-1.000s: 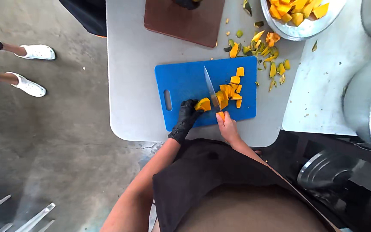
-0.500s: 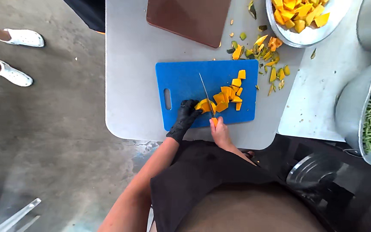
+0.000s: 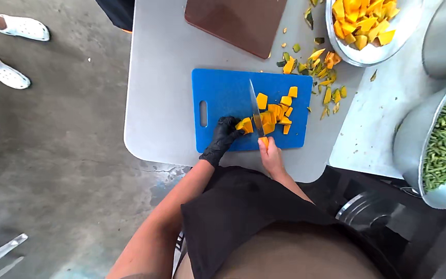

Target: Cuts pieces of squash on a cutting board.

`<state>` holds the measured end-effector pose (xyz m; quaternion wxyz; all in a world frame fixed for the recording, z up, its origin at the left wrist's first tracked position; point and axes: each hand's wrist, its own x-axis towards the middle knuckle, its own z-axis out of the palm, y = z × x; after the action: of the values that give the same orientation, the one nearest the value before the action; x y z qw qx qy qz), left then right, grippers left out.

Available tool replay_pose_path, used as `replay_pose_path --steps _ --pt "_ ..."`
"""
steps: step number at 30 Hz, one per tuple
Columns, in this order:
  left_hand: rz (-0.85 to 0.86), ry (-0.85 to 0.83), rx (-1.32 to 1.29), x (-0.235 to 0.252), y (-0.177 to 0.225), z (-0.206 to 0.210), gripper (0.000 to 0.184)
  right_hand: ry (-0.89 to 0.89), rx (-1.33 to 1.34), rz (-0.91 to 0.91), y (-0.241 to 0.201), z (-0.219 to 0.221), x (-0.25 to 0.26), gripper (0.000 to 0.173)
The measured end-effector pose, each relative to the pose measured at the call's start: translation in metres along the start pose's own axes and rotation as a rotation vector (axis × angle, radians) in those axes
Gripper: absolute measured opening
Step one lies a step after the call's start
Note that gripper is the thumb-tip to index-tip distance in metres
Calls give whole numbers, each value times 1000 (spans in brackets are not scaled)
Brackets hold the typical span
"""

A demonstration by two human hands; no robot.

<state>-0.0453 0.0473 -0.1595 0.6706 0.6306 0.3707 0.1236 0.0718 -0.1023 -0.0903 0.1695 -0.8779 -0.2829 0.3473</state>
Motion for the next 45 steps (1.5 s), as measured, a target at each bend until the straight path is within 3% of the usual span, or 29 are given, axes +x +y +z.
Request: replay_pose_path --steps 8,18,29,37,45 --pt "26 42 -133 -2 -8 4 26 -29 -132 -9 -1 9 -13 43" --pt "38 19 -174 -3 -12 3 28 -213 -121 272 -18 24 31 47" --pt "98 -12 16 2 0 0 32 -66 -28 70 2 3 12 42" --pt "92 53 -32 -2 -1 6 27 -41 -50 -3 -5 10 -5 41" --pt "66 10 -104 -5 -5 2 26 -230 -33 248 -27 19 14 48"
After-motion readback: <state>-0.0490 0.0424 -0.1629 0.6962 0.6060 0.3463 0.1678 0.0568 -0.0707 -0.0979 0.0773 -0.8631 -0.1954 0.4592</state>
